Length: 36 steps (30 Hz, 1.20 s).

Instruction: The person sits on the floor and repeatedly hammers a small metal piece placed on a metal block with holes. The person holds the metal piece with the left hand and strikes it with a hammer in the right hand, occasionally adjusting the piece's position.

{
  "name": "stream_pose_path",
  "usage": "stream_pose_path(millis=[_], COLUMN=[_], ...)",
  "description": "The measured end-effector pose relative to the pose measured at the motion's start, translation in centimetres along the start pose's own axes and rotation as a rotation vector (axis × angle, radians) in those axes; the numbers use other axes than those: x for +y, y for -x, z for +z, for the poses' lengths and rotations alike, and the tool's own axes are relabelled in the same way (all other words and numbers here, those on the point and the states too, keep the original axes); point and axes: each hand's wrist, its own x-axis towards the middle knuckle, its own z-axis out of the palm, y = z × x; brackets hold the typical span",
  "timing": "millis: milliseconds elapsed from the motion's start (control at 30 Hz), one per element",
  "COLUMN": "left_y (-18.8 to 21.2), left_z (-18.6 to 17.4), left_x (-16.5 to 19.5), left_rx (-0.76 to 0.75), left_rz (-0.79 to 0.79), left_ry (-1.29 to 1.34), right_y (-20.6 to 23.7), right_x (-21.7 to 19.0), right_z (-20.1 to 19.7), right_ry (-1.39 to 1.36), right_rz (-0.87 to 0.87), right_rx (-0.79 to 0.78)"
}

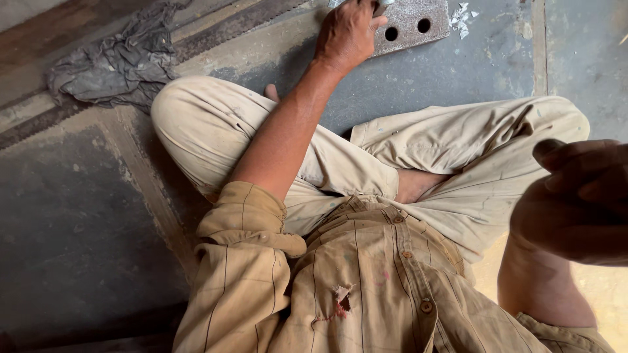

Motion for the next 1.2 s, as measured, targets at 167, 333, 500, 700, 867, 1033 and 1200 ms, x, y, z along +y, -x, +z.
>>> stream_pose_path(millis=[167,333,500,700,867,1033,1200], left_y=[-0.2,-0.5,-0.8,-0.6,-0.5,-0.4,-0.5], left_z=[-0.4,-0.4,0.0,0.3,0.4,0.6,1.0], left_x=[0.3,0.1,-1.4,-1.2,-0.9,-0.7,-0.4], left_rx=[0.086,-0.019,0.072,0.094,0.062,-0.020,-0.041], left_rz=[0.090,-0.065,-0.125,-0.047,-0.040,-0.092,-0.026], left_ry=[0.044,0.143,0.186,0.166,0.144,0.079,0.035], right_y=[2.5,3.2,3.5,6.2,6.6,5.3,2.2], right_x=[4.1,3.0,0.9,1.0,1.1,1.7,0.0], right_z=[5.3,7.0,5.7,3.1,2.3,1.7,-0.6], right_ry=[0.324,0.591,0.298,0.159,0.206,0.171,0.101], right_rz=[0.349,1.001,1.157,1.205,1.195,1.005,0.476], right_rx=[-0.244,-0.433,-0.245,-0.134,-0.141,-0.137,-0.096])
